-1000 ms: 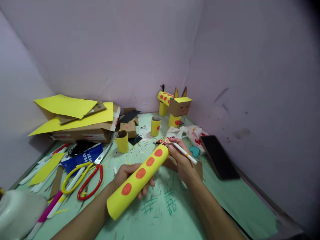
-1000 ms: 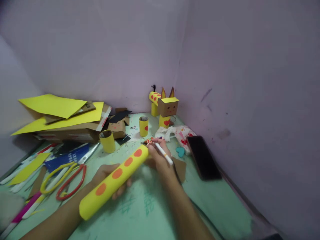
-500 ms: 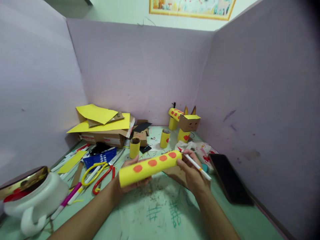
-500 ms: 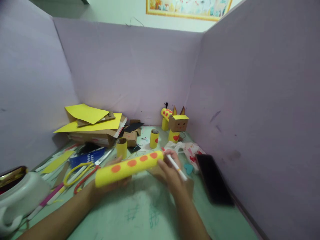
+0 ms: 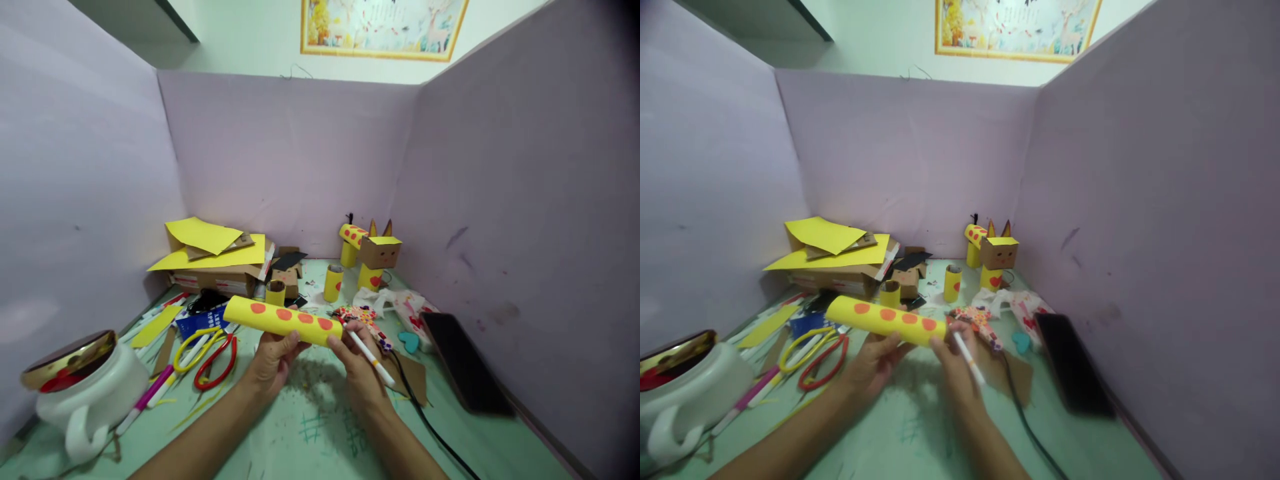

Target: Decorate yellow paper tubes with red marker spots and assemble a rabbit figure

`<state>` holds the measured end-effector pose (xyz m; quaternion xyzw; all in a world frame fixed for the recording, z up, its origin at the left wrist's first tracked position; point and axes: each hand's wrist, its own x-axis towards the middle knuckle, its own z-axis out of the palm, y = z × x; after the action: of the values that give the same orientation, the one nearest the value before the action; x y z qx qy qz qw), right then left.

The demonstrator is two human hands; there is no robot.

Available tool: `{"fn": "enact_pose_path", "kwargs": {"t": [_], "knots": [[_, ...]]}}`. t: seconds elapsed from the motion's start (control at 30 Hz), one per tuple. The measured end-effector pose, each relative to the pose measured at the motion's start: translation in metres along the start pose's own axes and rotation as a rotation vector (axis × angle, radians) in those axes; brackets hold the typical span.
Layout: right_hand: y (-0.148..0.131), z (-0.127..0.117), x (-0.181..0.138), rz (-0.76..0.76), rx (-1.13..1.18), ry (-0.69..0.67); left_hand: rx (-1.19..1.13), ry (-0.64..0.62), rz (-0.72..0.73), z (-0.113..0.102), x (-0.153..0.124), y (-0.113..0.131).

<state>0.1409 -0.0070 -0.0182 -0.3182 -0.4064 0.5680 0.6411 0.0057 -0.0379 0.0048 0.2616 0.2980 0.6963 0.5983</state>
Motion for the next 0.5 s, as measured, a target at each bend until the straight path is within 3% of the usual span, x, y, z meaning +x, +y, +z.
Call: {"fn": "enact_pose_path", "kwargs": {"t": [0.37, 0.5], "knots": [[-0.0072, 0.0027, -0.0045, 0.036, -0.04, -0.023, -0.041, 0.077, 0.08, -0.0051, 0.004, -0.003], [-0.0068, 0.0024, -0.0051, -0.025, -0.139, 0.027, -0.059, 0.067, 0.051, -0.0056, 0.0042, -0.0016]]}}
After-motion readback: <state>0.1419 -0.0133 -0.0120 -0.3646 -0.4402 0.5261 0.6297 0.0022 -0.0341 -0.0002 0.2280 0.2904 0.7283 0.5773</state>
